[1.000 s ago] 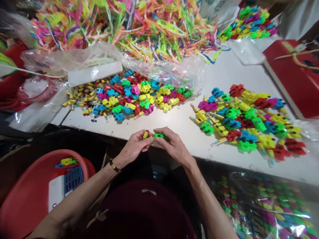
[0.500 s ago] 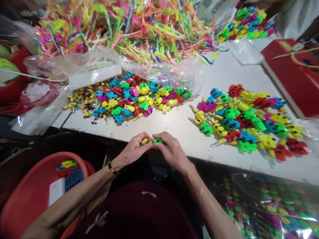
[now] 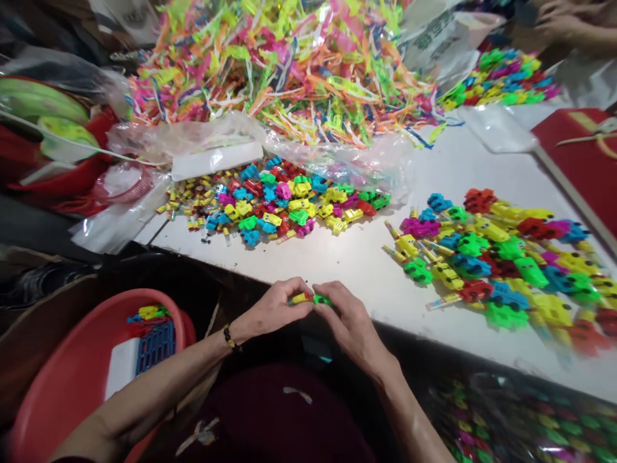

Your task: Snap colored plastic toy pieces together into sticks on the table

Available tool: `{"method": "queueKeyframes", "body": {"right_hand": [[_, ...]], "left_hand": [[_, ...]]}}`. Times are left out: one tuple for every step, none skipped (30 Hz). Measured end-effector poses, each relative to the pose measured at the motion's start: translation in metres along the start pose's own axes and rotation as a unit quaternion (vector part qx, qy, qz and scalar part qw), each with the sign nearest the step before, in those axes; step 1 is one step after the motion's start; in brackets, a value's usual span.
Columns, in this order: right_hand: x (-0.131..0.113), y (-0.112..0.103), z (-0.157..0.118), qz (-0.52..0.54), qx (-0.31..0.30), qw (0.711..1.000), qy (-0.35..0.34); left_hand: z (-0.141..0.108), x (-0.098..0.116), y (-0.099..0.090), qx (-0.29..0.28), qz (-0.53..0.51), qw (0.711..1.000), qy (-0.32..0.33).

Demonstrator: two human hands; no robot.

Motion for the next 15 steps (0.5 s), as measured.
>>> {"method": "queueKeyframes", "body": {"right_hand": [[-0.001,0.001,-0.002,-0.002,0.005,1.000,-0.003],[-0.002,0.001,-0.003,-0.004,0.011,1.000,-0.006],[-0.003,0.002,-0.004,-0.008,0.018,1.000,-0.010],[-0.004,0.002,-0.005,-0.012,0.028,0.999,-0.015],[-0.006,0.003,-0.006,-0.018,0.037,0.999,-0.021],[-0.009,0.004,-0.007,-0.023,0.045,0.998,-0.030],[-0.011,0.005,-0.008,-0.027,0.053,0.997,-0.040],[-0.013,0.006,-0.008,-0.031,0.058,0.997,-0.050],[-0.015,0.008,-0.009,-0.035,0.060,0.996,-0.060],[-0.017,0.010,-0.009,-0.038,0.061,0.995,-0.068],[-0.018,0.011,-0.009,-0.043,0.060,0.995,-0.074],[-0.018,0.012,-0.009,-0.047,0.059,0.994,-0.079],[-0.019,0.013,-0.008,-0.051,0.059,0.994,-0.082],[-0.019,0.013,-0.008,-0.056,0.060,0.993,-0.083],[-0.019,0.013,-0.009,-0.059,0.062,0.993,-0.083]], "left_hand": [[-0.001,0.001,0.000,0.004,0.006,1.000,-0.001],[-0.001,0.003,0.000,0.006,0.009,1.000,0.000],[-0.001,0.005,0.000,0.007,0.010,1.000,0.002],[-0.002,0.007,-0.001,0.008,0.010,1.000,0.006],[-0.003,0.009,-0.001,0.009,0.007,1.000,0.011],[-0.003,0.010,-0.002,0.008,0.003,1.000,0.018],[-0.004,0.012,-0.003,0.007,-0.001,1.000,0.023],[-0.005,0.012,-0.003,0.006,-0.005,1.000,0.026],[-0.005,0.012,-0.004,0.005,-0.008,1.000,0.027],[-0.006,0.012,-0.004,0.005,-0.010,1.000,0.027],[-0.007,0.012,-0.005,0.006,-0.011,1.000,0.026],[-0.007,0.012,-0.005,0.006,-0.013,1.000,0.025],[-0.007,0.013,-0.005,0.006,-0.015,1.000,0.025],[-0.007,0.013,-0.006,0.006,-0.019,0.999,0.026],[-0.007,0.013,-0.006,0.006,-0.023,0.999,0.027]]}}
Point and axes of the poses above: each hand's wrist, its own z-axis towards the middle knuckle, its own y-axis out of the palm, x = y × z, the point moved 6 cm from there along z, towards the middle knuckle, and after that the axes turned 13 degrees about z, right-handed, at the moved point
